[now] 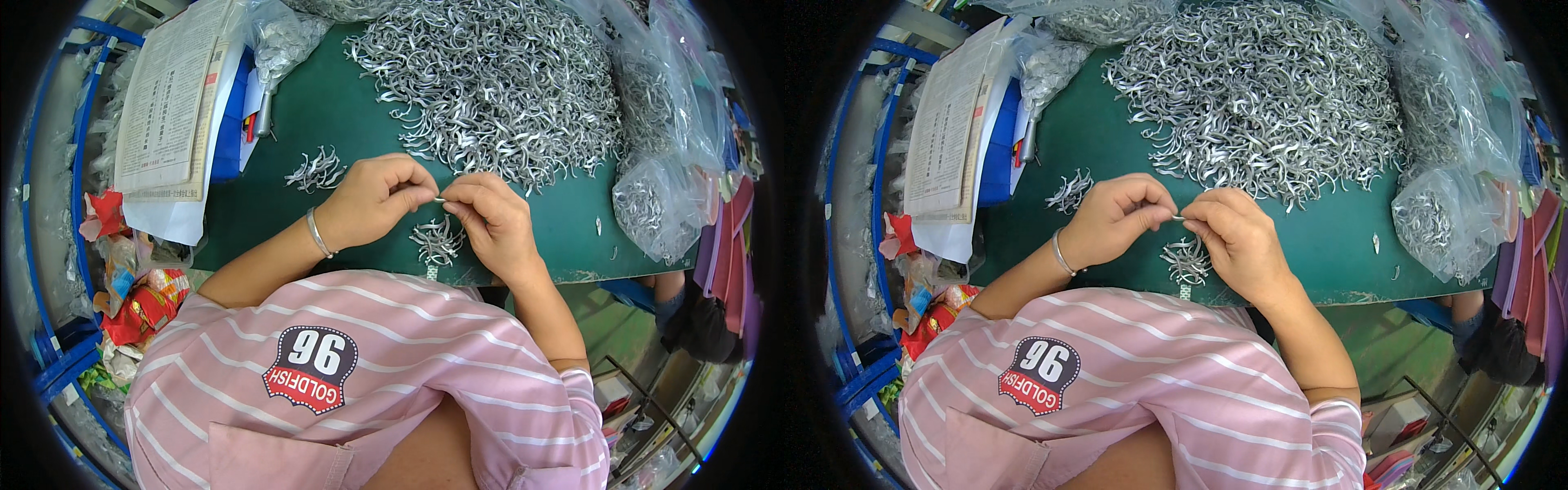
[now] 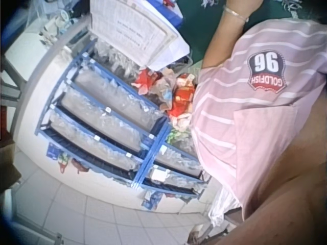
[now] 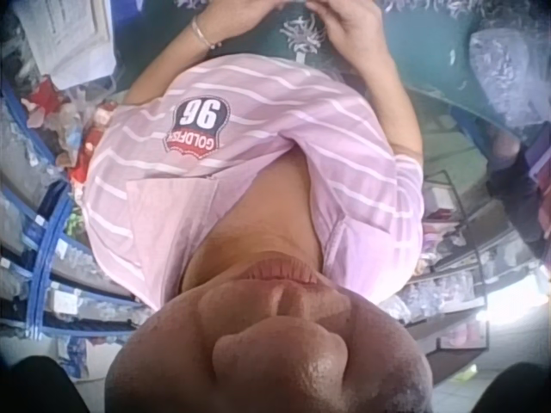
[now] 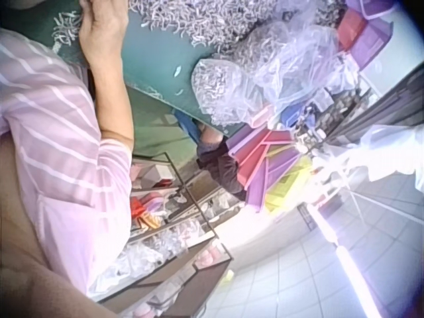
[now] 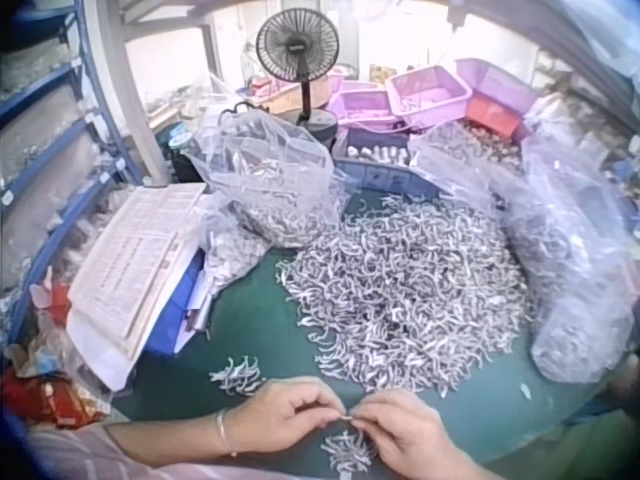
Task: The person sorts through a large pile of small, curved metal hooks on a green table, picking them up and organizing them into smaller groups or plastic bags.
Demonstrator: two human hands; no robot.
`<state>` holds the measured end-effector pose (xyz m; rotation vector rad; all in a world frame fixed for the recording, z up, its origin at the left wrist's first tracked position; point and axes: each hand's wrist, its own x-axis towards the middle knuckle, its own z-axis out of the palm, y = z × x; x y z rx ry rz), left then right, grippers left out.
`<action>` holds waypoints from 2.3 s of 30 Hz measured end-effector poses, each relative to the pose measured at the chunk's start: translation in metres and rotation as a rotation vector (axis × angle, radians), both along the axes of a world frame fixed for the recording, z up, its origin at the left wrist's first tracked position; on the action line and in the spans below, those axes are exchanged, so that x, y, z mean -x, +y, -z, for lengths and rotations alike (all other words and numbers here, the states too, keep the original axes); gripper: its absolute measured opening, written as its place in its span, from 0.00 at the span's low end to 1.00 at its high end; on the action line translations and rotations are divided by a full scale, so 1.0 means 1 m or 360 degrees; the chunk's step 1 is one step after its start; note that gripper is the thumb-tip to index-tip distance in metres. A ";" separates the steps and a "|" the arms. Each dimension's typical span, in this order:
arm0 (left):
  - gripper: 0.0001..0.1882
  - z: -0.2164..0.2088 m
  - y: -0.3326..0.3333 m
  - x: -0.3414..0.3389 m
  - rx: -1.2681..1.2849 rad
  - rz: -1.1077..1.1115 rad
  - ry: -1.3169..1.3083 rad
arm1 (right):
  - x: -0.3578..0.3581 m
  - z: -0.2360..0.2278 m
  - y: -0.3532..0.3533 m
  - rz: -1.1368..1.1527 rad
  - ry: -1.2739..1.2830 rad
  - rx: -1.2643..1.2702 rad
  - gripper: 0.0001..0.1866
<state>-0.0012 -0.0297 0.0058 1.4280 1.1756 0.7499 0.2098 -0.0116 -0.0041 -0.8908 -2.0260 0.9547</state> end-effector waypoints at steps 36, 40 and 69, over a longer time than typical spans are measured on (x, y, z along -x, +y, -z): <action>0.05 -0.007 -0.002 -0.001 0.0246 -0.0069 -0.0530 | 0.002 0.005 -0.002 -0.0105 0.0158 0.0107 0.08; 0.04 -0.009 -0.003 0.017 -0.0511 -0.0029 0.0041 | 0.007 -0.003 -0.010 -0.0008 0.0088 0.0280 0.11; 0.08 0.008 0.004 0.004 -0.1281 -0.0118 0.0381 | 0.016 -0.003 0.004 0.0232 0.0134 0.0100 0.05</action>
